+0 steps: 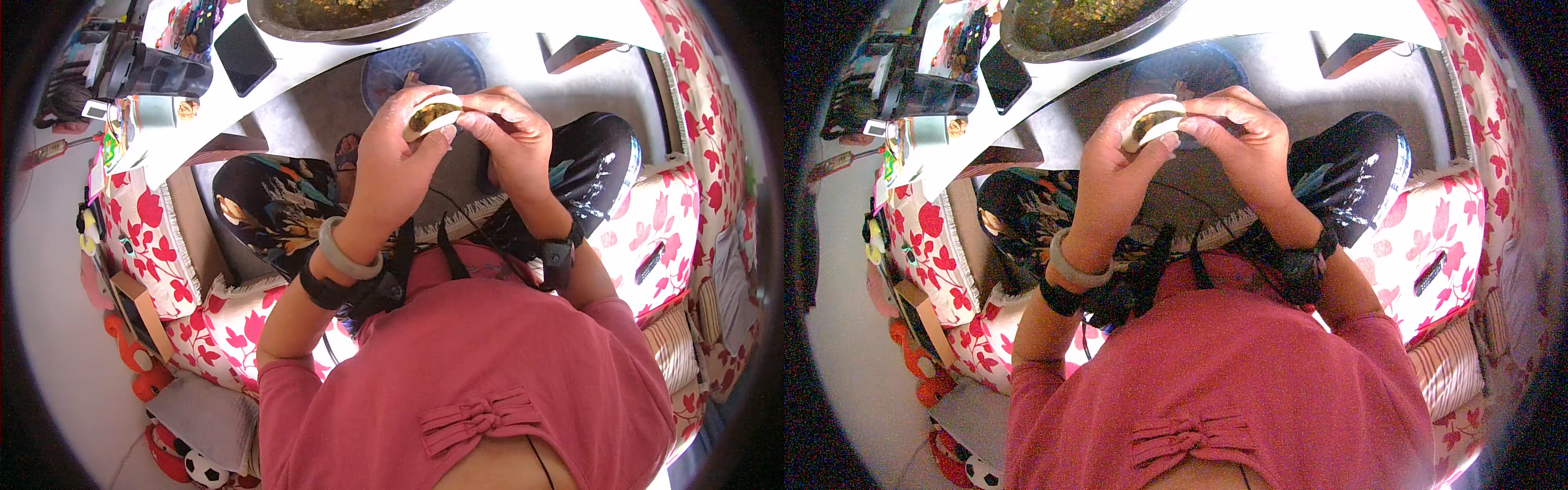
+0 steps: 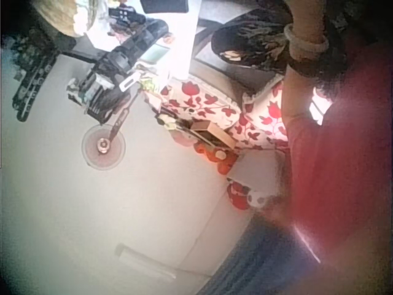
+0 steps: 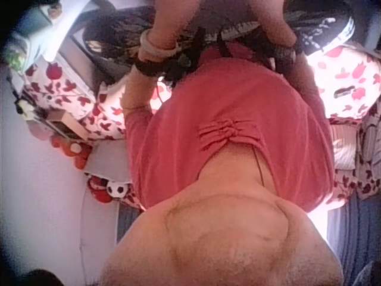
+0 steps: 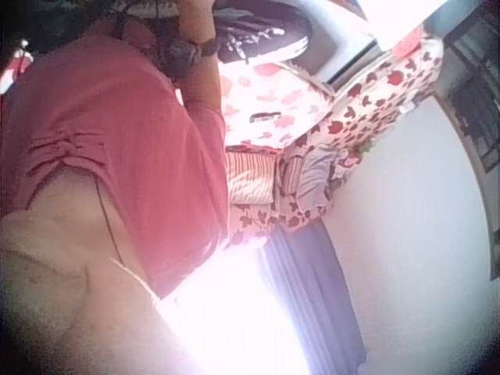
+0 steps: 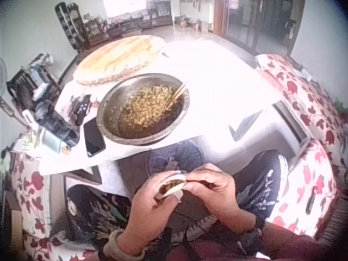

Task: Filling and folding dumpling wrappers with a vegetable and meat mixture.

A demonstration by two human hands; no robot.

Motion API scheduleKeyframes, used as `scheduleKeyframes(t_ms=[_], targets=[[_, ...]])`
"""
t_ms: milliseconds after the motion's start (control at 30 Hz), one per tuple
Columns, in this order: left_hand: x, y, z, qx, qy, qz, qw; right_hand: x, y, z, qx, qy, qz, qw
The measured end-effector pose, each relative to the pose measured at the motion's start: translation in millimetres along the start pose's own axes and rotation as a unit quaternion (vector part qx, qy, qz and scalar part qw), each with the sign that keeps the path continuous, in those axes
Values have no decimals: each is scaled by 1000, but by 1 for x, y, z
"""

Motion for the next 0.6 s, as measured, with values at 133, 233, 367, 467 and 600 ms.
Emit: scheduleKeyframes(t_ms=[133, 233, 367, 467, 600], targets=[[0, 2, -1, 3, 26, -3, 1000, -2, -1, 0, 4, -7, 1, 1000], [2, 2, 3, -2, 29, -4, 1000, -2, -1, 1, 0, -15, 4, 1000], [4, 2, 6, -24, -2, -14, 1000, 0, -2, -1, 28, 5, 15, 999], [3, 2, 5, -39, -25, -25, 999, -1, -2, -2, 4, -28, 9, 1000], [1, 4, 7, -2, 36, -27, 999, -2, -1, -13, 67, 9, 38, 997]])
Point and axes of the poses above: each hand's wrist, its own y-axis towards the middle knuckle, its own x-axis out of the palm, z = x × y, the point moved 2 cm from there along y, towards the middle knuckle, and after that the axes turned 9 degrees about -x, right-handed, at the moved point
